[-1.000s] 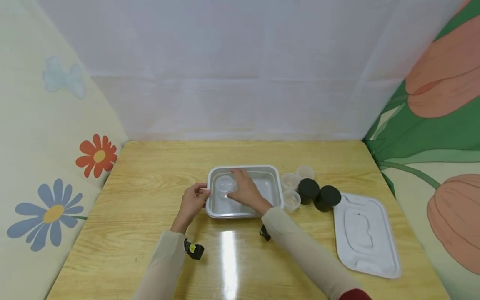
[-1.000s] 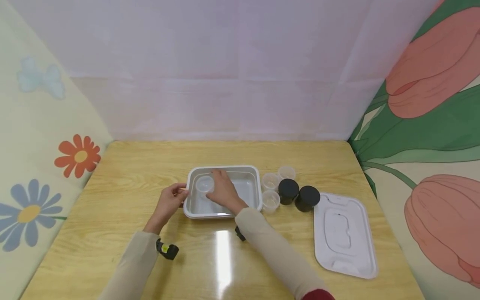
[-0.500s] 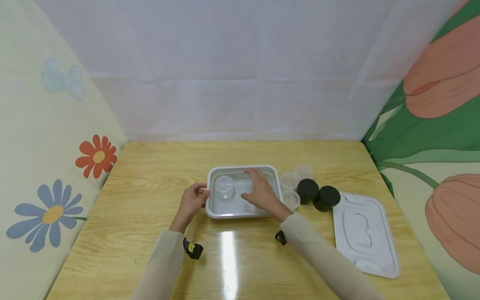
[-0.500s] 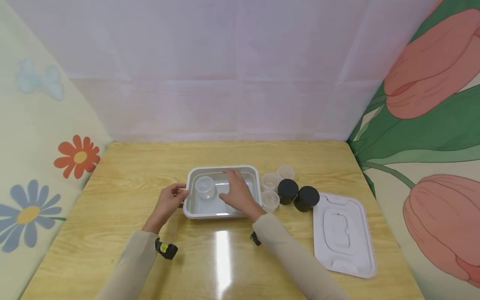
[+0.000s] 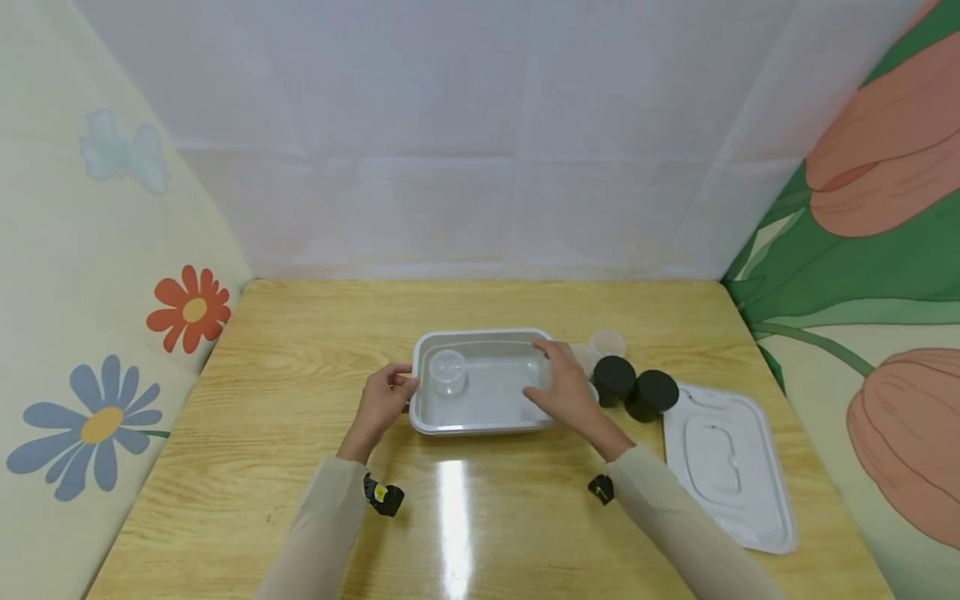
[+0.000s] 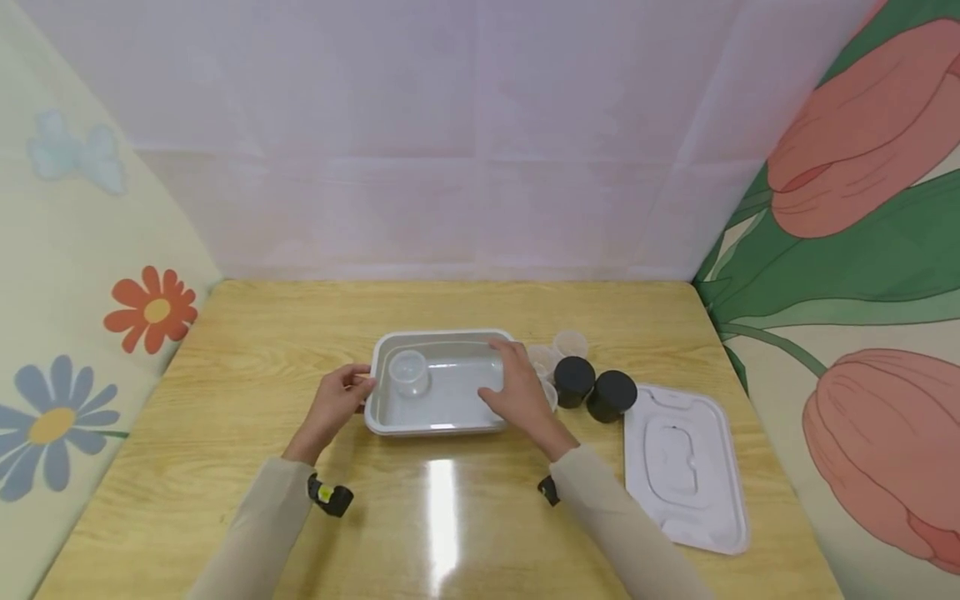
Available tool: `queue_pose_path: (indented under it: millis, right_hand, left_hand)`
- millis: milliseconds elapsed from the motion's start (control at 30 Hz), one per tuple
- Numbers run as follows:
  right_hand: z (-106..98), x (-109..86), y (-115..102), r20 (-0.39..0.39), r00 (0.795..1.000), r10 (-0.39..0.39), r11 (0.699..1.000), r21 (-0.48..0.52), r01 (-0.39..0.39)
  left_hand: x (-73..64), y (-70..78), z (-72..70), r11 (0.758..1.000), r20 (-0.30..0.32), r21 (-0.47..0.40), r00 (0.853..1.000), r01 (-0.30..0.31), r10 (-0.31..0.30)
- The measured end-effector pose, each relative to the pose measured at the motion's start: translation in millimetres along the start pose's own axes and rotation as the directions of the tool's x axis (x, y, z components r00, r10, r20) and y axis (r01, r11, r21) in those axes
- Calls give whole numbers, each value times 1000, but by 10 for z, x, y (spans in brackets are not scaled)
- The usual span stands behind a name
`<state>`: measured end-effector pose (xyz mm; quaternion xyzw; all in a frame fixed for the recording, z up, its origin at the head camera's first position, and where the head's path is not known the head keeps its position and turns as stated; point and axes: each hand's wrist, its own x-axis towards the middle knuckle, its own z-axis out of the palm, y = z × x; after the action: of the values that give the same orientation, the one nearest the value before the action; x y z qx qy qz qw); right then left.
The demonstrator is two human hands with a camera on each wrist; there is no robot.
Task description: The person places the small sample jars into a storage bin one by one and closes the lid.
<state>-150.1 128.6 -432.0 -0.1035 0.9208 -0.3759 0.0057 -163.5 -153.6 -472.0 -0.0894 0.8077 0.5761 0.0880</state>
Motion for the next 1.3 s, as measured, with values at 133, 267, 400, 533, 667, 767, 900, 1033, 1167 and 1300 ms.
queue_pose_path:
  millis: [133, 267, 400, 533, 667, 767, 900, 1033, 1167, 1300]
  right_hand:
    - [-63, -67, 79, -35, 999, -17, 1000, -15, 17]
    - [-112, -149, 161, -71, 997, -16, 1000, -10, 15]
    - [-143, -225, 251, -86, 996, 8, 1000, 13, -7]
    - [-154, -275, 327, -117, 993, 6, 1000, 7, -5]
    - [-153, -317, 401, -138, 990, 12, 1000, 4, -12]
    - [-149, -346, 460, -139, 990, 3, 1000, 12, -2]
    - [-137, -374, 555, -147, 989, -18, 1000, -5, 17]
    - [-138, -391, 617, -125, 992, -13, 999, -37, 9]
    - [-138, -395, 637, -93, 996, 13, 999, -44, -17]
    - [-112, -385, 661, -98, 995, 23, 999, -38, -27]
  left_hand:
    - [8, -8, -15, 1000, 0, 0, 1000, 1, -1]
    - [11, -10, -27, 1000, 3, -4, 1000, -1, 1]
    - [9, -7, -34, 1000, 9, -4, 1000, 0, 0]
    - [7, -3, -36, 1000, 6, -4, 1000, 4, -4]
    - [-1, -2, -34, 1000, 1, -1, 1000, 7, -7]
    - [-1, -3, -27, 1000, -2, -2, 1000, 10, -10]
    - [-1, -2, -15, 1000, -1, -7, 1000, 8, -8]
    - [0, -6, -6, 1000, -1, -16, 1000, 6, -6]
    - [4, -11, -5, 1000, -1, -18, 1000, 9, -9]
    - [1, -6, -6, 1000, 3, -13, 1000, 14, -14]
